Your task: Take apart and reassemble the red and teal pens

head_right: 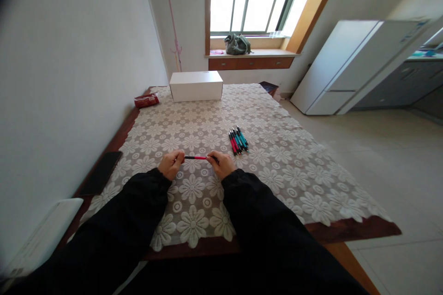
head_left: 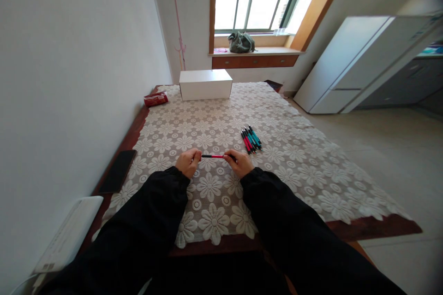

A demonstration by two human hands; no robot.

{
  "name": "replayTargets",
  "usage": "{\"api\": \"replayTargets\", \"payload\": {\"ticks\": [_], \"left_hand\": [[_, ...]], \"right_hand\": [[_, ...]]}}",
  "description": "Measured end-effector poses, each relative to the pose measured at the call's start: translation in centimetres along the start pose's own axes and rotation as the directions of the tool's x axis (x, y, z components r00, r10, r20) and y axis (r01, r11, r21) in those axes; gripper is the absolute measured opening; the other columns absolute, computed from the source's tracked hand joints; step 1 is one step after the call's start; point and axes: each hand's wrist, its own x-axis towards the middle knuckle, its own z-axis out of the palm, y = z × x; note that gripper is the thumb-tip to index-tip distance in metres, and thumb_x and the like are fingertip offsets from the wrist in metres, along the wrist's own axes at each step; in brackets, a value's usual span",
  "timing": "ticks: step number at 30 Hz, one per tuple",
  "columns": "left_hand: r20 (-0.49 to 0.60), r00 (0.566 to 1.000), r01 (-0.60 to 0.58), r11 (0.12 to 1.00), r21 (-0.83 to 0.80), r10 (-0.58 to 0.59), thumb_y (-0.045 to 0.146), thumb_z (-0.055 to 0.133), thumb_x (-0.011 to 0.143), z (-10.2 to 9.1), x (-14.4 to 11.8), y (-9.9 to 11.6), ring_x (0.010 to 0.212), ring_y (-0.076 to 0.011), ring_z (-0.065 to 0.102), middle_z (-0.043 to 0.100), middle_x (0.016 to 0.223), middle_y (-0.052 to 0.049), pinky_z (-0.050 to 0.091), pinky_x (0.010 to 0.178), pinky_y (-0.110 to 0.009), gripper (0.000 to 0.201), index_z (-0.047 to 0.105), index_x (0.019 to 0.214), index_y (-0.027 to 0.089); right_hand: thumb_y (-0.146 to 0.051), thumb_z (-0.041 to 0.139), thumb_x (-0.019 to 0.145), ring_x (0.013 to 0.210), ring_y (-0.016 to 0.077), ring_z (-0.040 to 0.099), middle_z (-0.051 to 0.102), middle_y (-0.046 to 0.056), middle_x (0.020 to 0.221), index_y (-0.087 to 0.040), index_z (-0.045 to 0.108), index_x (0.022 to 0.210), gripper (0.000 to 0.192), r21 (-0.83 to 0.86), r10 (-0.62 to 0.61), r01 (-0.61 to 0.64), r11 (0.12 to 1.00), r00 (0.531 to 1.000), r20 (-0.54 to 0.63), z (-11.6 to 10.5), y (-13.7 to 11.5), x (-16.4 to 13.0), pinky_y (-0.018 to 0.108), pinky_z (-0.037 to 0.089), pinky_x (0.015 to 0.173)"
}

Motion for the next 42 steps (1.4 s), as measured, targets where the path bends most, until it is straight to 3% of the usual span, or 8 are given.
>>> {"api": "replayTargets", "payload": {"ticks": [4,15,20,24,32,38,42], "left_hand": [[0.013,0.999,-0.038,0.999,0.031,0.038,0.04,0.039,0.095,-0.1,0.1,-0.1,0.062,-0.0145,0.052,0.055,0.062,-0.001,0.036,0.057,-0.026,0.04,0.054,0.065,0.019],[-0.077,0.996,-0.054,0.997,-0.06,0.049,0.038,0.056,0.088,0.4,0.0,-0.7,0.065,-0.0134,0.055,0.063,0.076,-0.003,0.043,0.059,-0.024,0.023,0.064,0.079,0.018],[-0.055,0.998,-0.021,0.999,-0.049,0.018,0.039,0.047,0.093,0.3,0.0,-0.1,0.065,-0.0138,0.055,0.062,0.073,-0.002,0.041,0.058,-0.025,0.027,0.062,0.081,0.019],[-0.002,1.0,-0.005,1.0,-0.008,0.005,0.039,0.034,0.097,-0.1,0.0,0.3,0.062,-0.0145,0.052,0.058,0.064,-0.001,0.037,0.058,-0.026,0.041,0.056,0.069,0.019],[0.011,1.0,0.027,1.0,0.014,-0.027,0.045,0.03,0.097,-0.1,0.0,0.3,0.056,-0.014,0.046,0.046,0.054,0.001,0.032,0.055,-0.027,0.046,0.045,0.061,0.02],[-0.014,1.0,0.011,1.0,0.021,-0.011,0.043,0.033,0.096,0.0,0.0,0.0,0.054,-0.0138,0.043,0.044,0.053,0.002,0.029,0.053,-0.027,0.044,0.044,0.06,0.021],[-0.03,0.999,-0.037,0.999,0.01,0.038,0.042,0.037,0.095,-0.1,0.0,-0.1,0.057,-0.0139,0.046,0.046,0.055,0.001,0.031,0.055,-0.026,0.041,0.045,0.061,0.02]], "right_hand": [[-0.044,0.05,0.092,0.056,0.0137,0.049,0.058,0.0,0.061,-0.019,0.068,0.085,0.032,-0.026,-0.004,0.004,1.0,1.0,0.006,-0.1,0.0,0.0,0.024,0.034,0.056],[-0.045,0.047,0.093,0.053,0.0128,0.044,0.052,-0.001,0.055,-0.019,0.067,0.076,0.037,-0.012,0.037,-0.036,0.999,0.999,0.009,-0.2,-0.1,0.1,0.024,0.03,0.052],[-0.044,0.047,0.094,0.054,0.0131,0.045,0.053,-0.001,0.058,-0.02,0.067,0.081,0.034,-0.039,0.006,-0.007,0.999,1.0,-0.03,-0.2,-0.2,0.0,0.025,0.033,0.054],[-0.041,0.05,0.093,0.06,0.0148,0.051,0.062,0.003,0.069,-0.02,0.067,0.088,0.028,-0.043,-0.038,0.037,0.998,0.999,-0.028,-0.3,-0.4,-0.1,0.026,0.038,0.06],[-0.038,0.055,0.092,0.069,0.0168,0.057,0.068,0.005,0.084,-0.021,0.067,0.092,0.021,0.001,-0.089,0.089,0.996,0.995,-0.05,-0.2,-0.4,-0.1,0.028,0.044,0.066],[-0.038,0.056,0.092,0.068,0.0161,0.055,0.067,0.005,0.084,-0.021,0.067,0.095,0.021,0.01,-0.108,0.108,0.994,0.993,-0.045,-0.1,-0.4,0.0,0.028,0.043,0.065],[-0.041,0.052,0.093,0.065,0.0163,0.054,0.064,0.004,0.073,-0.021,0.068,0.089,0.026,-0.028,-0.081,0.08,0.996,0.997,-0.006,-0.3,-0.3,-0.1,0.028,0.041,0.065]]}}
